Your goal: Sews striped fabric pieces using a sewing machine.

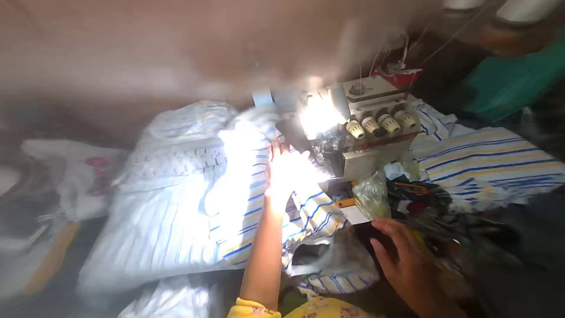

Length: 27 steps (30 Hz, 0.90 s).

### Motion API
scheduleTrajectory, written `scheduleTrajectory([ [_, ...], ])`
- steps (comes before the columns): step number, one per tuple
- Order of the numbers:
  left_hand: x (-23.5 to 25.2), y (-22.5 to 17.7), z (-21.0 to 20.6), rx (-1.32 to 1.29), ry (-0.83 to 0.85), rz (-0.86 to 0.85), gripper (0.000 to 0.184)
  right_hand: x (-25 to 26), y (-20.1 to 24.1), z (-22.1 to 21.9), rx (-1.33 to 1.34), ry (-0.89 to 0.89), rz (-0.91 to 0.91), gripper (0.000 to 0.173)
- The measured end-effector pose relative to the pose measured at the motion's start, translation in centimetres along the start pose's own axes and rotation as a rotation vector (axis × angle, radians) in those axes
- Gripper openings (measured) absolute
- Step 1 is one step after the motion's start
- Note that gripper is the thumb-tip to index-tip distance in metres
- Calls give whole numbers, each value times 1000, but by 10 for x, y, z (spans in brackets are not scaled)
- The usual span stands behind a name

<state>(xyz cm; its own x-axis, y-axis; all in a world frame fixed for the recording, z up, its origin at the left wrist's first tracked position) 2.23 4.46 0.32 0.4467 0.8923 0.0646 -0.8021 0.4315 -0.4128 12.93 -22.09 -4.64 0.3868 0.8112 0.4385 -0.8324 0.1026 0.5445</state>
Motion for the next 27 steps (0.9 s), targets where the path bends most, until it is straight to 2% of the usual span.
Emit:
scheduleTrajectory([
  [1,-3,-2,1,-57,-47,-48,71,5,3,-7,13,-92,36,32],
  [2,-5,-3,3,-114,-170,-114,65,11,9,-16,69,-145,56,30],
  [4,-9,-6,6,-169,-387,-261,42,29,21,-40,235,-151,64,35],
  [5,-13,-6,8,-197,-400,-310,32,38,25,-52,325,-121,43,41],
  [6,-19,-6,11,-226,-366,-331,27,44,25,-62,418,-69,-11,47],
  [7,-27,-6,14,-252,-304,-330,26,46,24,-67,516,-5,-78,44],
  [10,-49,0,13,-320,-76,-240,37,40,8,-59,672,114,-216,20],
  [16,-33,-13,8,-151,-99,-426,35,54,0,-43,656,13,-284,15],
  [22,-10,-26,5,-55,-158,-483,29,50,1,-43,665,-46,-259,16],
  [25,-9,-26,2,-51,-164,-486,27,25,-2,-42,683,28,-331,17],
  [27,-9,-24,0,-37,-168,-502,28,-2,-9,-48,725,209,-467,18],
])
Point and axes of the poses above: each hand's wrist, its own x-axis towards the middle knuckle, its own z-axis out of the back of the hand, y = z × x, the point moved 5 cm from there along x, towards the middle knuckle, and after that the axes turned 5 degrees about -x, right-handed, at the moved point
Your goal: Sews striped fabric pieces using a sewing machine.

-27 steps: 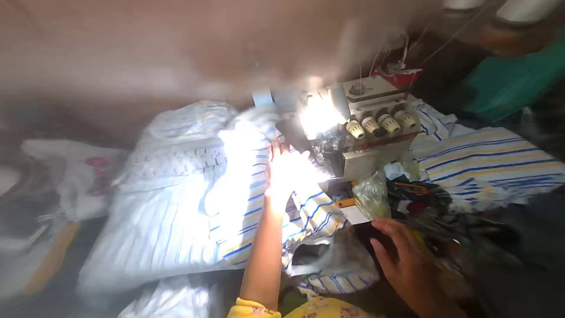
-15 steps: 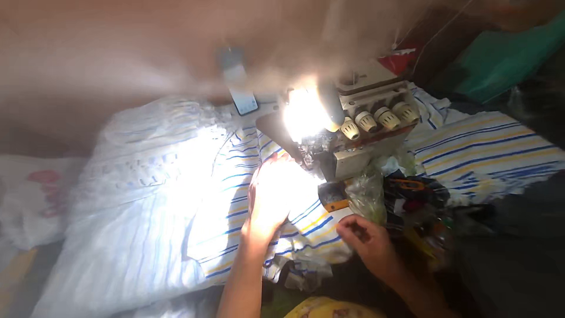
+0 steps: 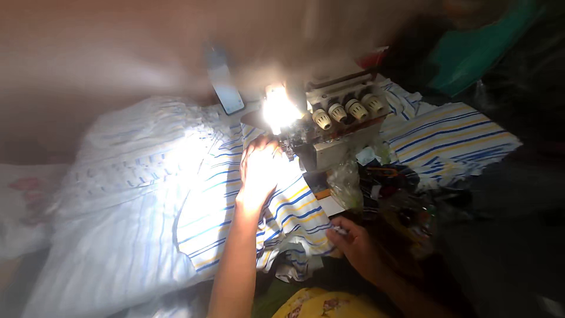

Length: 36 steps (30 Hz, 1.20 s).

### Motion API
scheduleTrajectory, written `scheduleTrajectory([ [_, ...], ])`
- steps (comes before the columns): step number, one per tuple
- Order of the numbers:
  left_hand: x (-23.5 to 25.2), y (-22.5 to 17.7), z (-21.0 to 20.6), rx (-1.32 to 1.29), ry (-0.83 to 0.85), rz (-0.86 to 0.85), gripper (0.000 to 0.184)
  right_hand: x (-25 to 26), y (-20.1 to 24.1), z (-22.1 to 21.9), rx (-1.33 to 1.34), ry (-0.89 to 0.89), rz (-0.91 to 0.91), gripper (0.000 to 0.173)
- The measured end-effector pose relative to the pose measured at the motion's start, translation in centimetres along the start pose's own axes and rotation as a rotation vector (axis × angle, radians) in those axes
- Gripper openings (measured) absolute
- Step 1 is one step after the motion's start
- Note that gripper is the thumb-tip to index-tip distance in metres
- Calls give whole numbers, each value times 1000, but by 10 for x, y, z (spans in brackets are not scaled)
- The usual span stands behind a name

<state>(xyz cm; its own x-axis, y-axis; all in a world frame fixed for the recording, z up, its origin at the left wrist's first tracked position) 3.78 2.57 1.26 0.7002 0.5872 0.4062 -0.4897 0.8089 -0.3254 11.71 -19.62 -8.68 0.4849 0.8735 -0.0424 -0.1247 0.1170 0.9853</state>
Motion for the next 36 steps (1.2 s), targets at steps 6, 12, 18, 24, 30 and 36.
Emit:
scheduleTrajectory([
  [6,2,7,-4,-48,-2,32,34,-53,-49,35,-108,334,-228,23],
  [12,0,4,1,-76,-35,38,30,-78,-13,96,-399,341,-266,26],
  [18,-7,3,3,-107,-32,83,33,-17,42,46,-573,-361,638,23],
  [24,-5,3,4,-126,29,136,34,63,49,-19,-184,-152,266,35],
  [30,-6,3,-2,-127,4,76,36,54,47,-2,-61,-137,163,15],
  [36,-7,19,-14,-111,-30,2,28,50,52,-3,-235,-231,399,19],
])
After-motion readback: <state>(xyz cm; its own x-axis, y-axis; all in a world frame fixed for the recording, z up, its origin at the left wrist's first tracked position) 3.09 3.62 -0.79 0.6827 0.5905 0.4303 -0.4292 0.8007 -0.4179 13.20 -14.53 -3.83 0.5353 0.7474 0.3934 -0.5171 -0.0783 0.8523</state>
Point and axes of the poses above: each hand's wrist, its own x-axis towards the middle knuckle, its own z-axis out of the back of the hand, y = z × x, the point moved 5 cm from there along x, towards the middle knuckle, and after that the axes turned 5 degrees about -x, right-handed, at the moved point
